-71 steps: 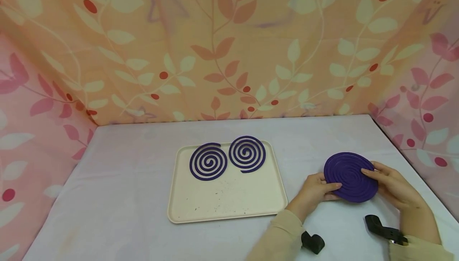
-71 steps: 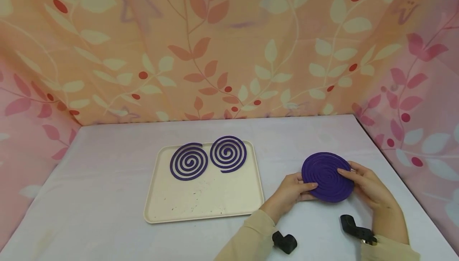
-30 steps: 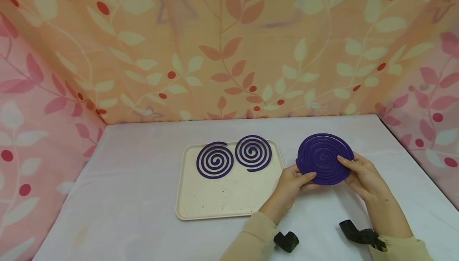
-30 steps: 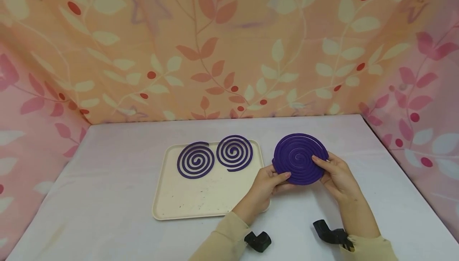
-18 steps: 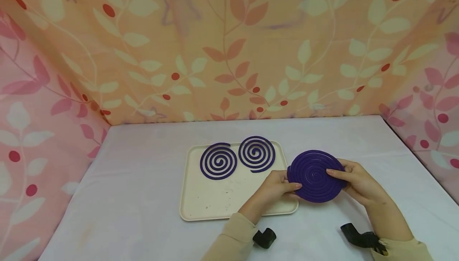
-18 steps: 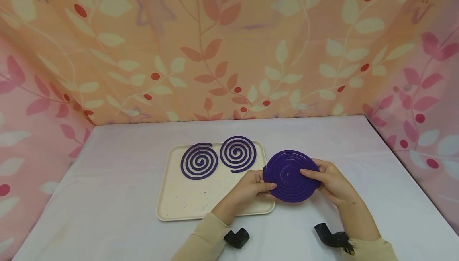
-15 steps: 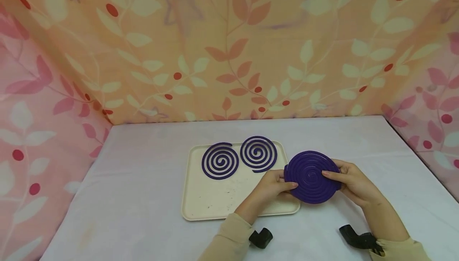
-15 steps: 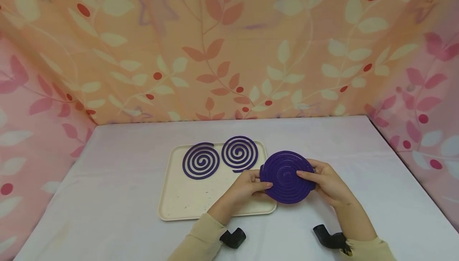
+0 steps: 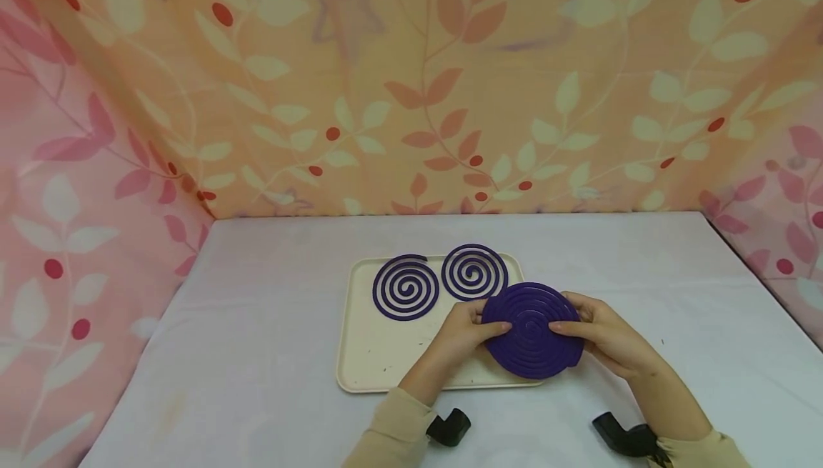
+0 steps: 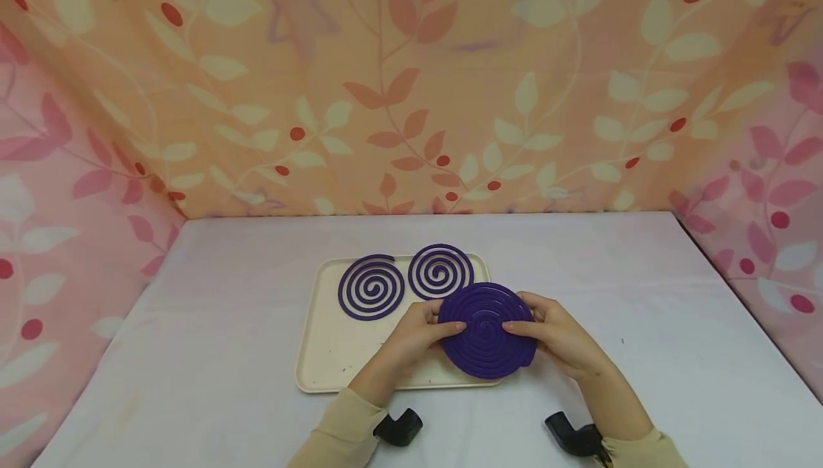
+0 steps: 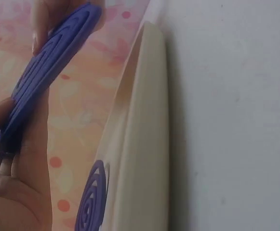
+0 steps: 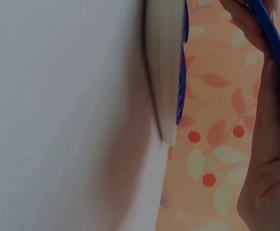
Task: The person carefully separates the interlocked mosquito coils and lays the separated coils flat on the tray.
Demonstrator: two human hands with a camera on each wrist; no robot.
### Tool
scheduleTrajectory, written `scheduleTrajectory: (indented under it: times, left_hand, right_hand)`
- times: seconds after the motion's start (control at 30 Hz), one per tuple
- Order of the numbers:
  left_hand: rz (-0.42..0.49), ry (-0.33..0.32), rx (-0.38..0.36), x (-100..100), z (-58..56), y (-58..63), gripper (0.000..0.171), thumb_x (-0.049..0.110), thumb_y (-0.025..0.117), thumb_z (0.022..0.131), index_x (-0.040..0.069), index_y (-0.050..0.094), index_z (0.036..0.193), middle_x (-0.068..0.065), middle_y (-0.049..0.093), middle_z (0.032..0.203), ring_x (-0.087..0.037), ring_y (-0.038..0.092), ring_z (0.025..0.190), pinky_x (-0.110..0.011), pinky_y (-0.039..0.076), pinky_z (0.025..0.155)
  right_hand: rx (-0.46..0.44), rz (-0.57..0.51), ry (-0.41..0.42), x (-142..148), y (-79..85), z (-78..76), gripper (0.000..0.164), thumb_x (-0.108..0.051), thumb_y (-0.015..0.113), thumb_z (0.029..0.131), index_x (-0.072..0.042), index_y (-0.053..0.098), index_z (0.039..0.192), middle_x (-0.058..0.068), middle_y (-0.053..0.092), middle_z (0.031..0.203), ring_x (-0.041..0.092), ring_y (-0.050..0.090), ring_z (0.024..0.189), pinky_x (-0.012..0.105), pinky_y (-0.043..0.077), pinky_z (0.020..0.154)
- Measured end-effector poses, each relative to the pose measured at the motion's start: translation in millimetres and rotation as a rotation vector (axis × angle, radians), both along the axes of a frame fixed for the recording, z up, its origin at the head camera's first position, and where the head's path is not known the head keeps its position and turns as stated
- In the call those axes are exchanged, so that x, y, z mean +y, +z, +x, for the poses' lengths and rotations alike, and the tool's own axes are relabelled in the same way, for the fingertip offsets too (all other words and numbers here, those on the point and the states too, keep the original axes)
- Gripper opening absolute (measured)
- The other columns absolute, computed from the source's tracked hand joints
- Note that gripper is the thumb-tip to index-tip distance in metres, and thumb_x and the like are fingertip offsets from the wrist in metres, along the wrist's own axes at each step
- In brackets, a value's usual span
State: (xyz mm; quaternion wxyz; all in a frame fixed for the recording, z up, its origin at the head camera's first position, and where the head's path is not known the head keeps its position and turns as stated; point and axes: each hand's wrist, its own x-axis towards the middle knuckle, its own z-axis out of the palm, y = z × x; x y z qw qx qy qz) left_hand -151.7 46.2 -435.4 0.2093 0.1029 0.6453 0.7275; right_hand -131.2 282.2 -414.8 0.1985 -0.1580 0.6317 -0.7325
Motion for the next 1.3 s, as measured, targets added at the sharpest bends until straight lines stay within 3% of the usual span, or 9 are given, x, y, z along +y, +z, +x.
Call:
scheduleTrajectory:
  times: [0.27, 0.43, 0.63, 0.77, 0.93, 1.07, 1.3]
  left_hand:
    - [0.116, 0.085, -0.049, -10.9, 3.1, -3.3, 0.03, 0.002, 0.067, 0.084, -0.01, 0.061, 0.111, -0.021, 0.069, 0.093, -0.014, 0.066, 0.075, -0.025, 0.056, 0.066]
    - [0.224, 0.08, -0.061, -20.5, 4.0, -3.5, 0.034, 0.004, 0.065, 0.086, -0.011, 0.057, 0.116, -0.019, 0.068, 0.098, -0.014, 0.067, 0.079, -0.026, 0.056, 0.071]
    - [0.343, 0.057, -0.135, -33.3, 6.2, -7.4, 0.047, 0.004, 0.064, 0.084, -0.01, 0.049, 0.127, -0.01, 0.065, 0.105, -0.014, 0.065, 0.088, -0.026, 0.054, 0.078]
    - [0.37, 0.087, -0.156, -42.5, 4.7, -12.0, 0.05, 0.003, 0.064, 0.083, -0.009, 0.046, 0.128, -0.009, 0.063, 0.108, -0.015, 0.063, 0.093, -0.026, 0.053, 0.082]
    - [0.387, 0.11, -0.148, -50.6, 1.2, -16.1, 0.048, -0.001, 0.062, 0.082, -0.013, 0.047, 0.126, -0.011, 0.062, 0.111, -0.017, 0.062, 0.099, -0.027, 0.051, 0.087]
    - [0.394, 0.093, -0.154, -52.4, 0.2, -17.3, 0.048, -0.002, 0.062, 0.082, -0.013, 0.046, 0.126, -0.012, 0.061, 0.112, -0.017, 0.061, 0.099, -0.027, 0.051, 0.087]
    - [0.416, -0.006, -0.184, -53.5, 0.4, -19.9, 0.055, -0.005, 0.06, 0.082, -0.012, 0.038, 0.132, -0.008, 0.061, 0.111, -0.015, 0.062, 0.097, -0.028, 0.052, 0.085]
  right_hand:
    - [-0.037, 0.095, -0.043, -19.7, 7.8, -6.1, 0.038, 0.001, 0.054, 0.092, 0.001, 0.043, 0.128, 0.007, 0.062, 0.113, 0.022, 0.064, 0.098, 0.037, 0.055, 0.079]
    - [-0.029, 0.129, -0.084, -36.9, 13.6, -11.2, 0.049, 0.001, 0.059, 0.088, 0.006, 0.037, 0.132, 0.008, 0.06, 0.113, 0.021, 0.062, 0.099, 0.035, 0.055, 0.08]
    - [-0.021, 0.114, -0.119, -61.6, 17.3, -20.5, 0.052, 0.003, 0.063, 0.084, 0.01, 0.039, 0.129, 0.011, 0.059, 0.111, 0.021, 0.062, 0.096, 0.033, 0.055, 0.08]
    - [-0.052, 0.053, -0.107, -78.4, 13.5, -25.5, 0.056, 0.005, 0.061, 0.084, 0.015, 0.034, 0.132, 0.011, 0.059, 0.111, 0.021, 0.063, 0.096, 0.032, 0.055, 0.08]
    - [-0.111, 0.008, -0.025, -87.5, 4.7, -23.7, 0.052, 0.006, 0.059, 0.084, 0.019, 0.034, 0.129, 0.012, 0.062, 0.108, 0.022, 0.064, 0.094, 0.033, 0.055, 0.08]
    - [-0.108, 0.018, -0.003, -87.6, 0.9, -21.9, 0.045, 0.006, 0.059, 0.084, 0.018, 0.041, 0.123, 0.012, 0.063, 0.105, 0.022, 0.065, 0.092, 0.032, 0.055, 0.079]
    - [-0.1, -0.028, -0.078, -85.5, 0.1, -22.4, 0.03, 0.009, 0.058, 0.082, 0.007, 0.054, 0.111, 0.009, 0.065, 0.101, 0.019, 0.065, 0.09, 0.031, 0.056, 0.075]
